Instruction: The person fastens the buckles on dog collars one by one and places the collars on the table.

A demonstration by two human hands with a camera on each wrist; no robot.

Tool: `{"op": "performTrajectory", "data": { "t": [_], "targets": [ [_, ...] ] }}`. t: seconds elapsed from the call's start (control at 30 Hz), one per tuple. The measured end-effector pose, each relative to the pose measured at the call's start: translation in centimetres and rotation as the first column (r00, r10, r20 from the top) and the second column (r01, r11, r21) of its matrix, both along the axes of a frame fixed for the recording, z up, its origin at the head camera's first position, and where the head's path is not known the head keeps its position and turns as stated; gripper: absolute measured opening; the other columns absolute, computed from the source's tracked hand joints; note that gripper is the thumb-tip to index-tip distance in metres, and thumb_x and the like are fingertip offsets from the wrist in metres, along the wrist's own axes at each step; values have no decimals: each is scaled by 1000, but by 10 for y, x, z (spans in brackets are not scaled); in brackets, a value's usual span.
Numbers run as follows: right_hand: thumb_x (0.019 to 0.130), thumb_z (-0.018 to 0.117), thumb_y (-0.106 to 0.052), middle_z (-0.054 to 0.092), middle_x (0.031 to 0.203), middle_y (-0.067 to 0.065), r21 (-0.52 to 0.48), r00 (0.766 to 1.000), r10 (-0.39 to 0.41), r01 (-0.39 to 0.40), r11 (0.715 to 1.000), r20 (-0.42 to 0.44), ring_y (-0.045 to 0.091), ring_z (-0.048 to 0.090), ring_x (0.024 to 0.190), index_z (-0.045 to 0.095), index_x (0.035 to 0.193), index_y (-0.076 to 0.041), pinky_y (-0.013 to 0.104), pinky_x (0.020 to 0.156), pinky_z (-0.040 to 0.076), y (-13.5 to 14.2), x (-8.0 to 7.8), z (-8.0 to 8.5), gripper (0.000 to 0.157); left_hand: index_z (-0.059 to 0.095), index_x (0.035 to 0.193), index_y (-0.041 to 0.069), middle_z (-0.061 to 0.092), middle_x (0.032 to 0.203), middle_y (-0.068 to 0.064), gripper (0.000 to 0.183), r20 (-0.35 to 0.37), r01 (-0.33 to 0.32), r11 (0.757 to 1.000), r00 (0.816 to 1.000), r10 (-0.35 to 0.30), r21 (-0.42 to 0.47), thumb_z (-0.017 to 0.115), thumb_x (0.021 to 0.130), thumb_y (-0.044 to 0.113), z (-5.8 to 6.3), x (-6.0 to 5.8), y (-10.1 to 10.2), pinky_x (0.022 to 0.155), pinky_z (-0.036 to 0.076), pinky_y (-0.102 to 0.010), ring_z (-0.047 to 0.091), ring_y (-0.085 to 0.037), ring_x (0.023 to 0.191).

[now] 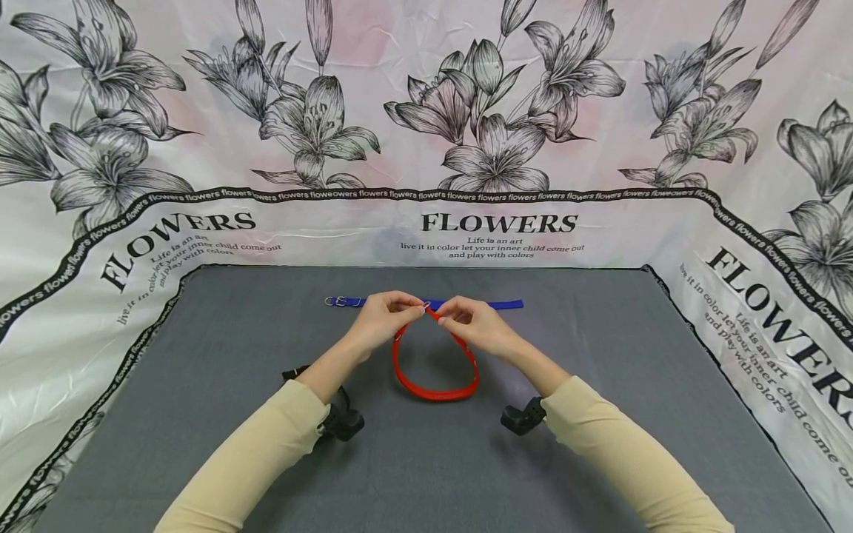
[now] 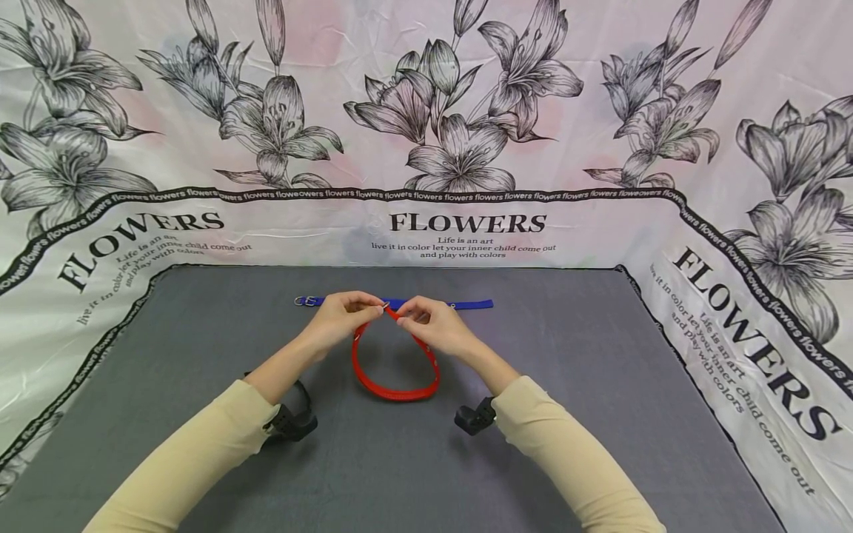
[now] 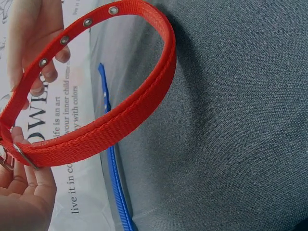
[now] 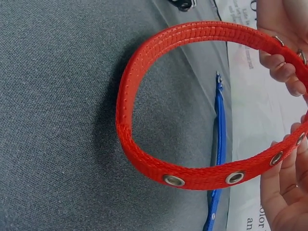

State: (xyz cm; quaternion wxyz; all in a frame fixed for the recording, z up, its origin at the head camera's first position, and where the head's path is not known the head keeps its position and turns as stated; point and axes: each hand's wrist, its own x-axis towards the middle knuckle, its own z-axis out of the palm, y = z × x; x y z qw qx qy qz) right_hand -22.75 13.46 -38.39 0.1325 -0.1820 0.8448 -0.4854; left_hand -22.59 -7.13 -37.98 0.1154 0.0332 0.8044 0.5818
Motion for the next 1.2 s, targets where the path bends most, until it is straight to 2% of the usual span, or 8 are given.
{"op": "performTrajectory", "data": {
  "t": [0.13,0.23,0.57,0.73,0.83,1.03,1.2],
  "targets": [
    [91,60,-26,62,94,8,0,1000,-8,8,1000,-21,21,56,79,63,108,-12,33,66,48,1,-3,-6,22,69,98,17,65,89,-6,17,-1,-3,1000,1000,3,-4,67,85,29,-1,-1,1,60,45,-33,55,-24,77],
    [90,60,-27,63,93,6,-12,999,-11,11,1000,-30,21,57,79,63,106,-16,32,66,48,2,-3,-8,20,69,98,17,65,90,-7,17,-6,-7,1000,1000,6,-8,68,84,28,-1,-1,2,56,43,-29,53,-21,72],
    [91,58,-29,64,94,1,10,998,-18,19,1000,-53,22,59,82,63,104,-21,34,66,49,3,-3,-11,16,69,98,18,65,89,-4,18,6,-9,1000,1000,9,-22,68,84,30,-2,-1,2,59,44,-35,51,-17,66],
    [92,57,-28,64,99,5,18,997,-7,8,1000,-71,27,59,85,62,108,-14,32,66,48,3,0,-7,22,70,97,20,66,91,-1,18,15,-17,1000,1000,18,-25,68,83,30,-3,0,2,58,44,-33,55,-22,75],
    [92,57,-27,64,101,8,21,997,-5,6,1000,-77,25,58,84,62,109,-10,32,66,48,2,1,-7,25,70,97,20,66,91,-1,18,25,-20,999,999,21,-31,69,83,31,-3,0,2,60,45,-33,56,-25,80],
    [92,56,-28,62,97,14,35,997,8,-5,999,-79,20,55,77,61,106,-17,32,60,46,3,-1,-11,19,71,96,22,67,94,0,19,44,-15,999,999,17,-41,70,82,33,-4,-1,1,62,45,-29,58,-29,91],
    [93,55,-28,62,96,17,38,997,20,-17,999,-71,21,54,75,60,110,-12,31,58,44,3,-1,-10,24,72,95,25,67,97,3,19,75,-6,998,997,11,-55,71,80,35,-4,-2,-2,67,48,-28,59,-25,98]
  ]
}}
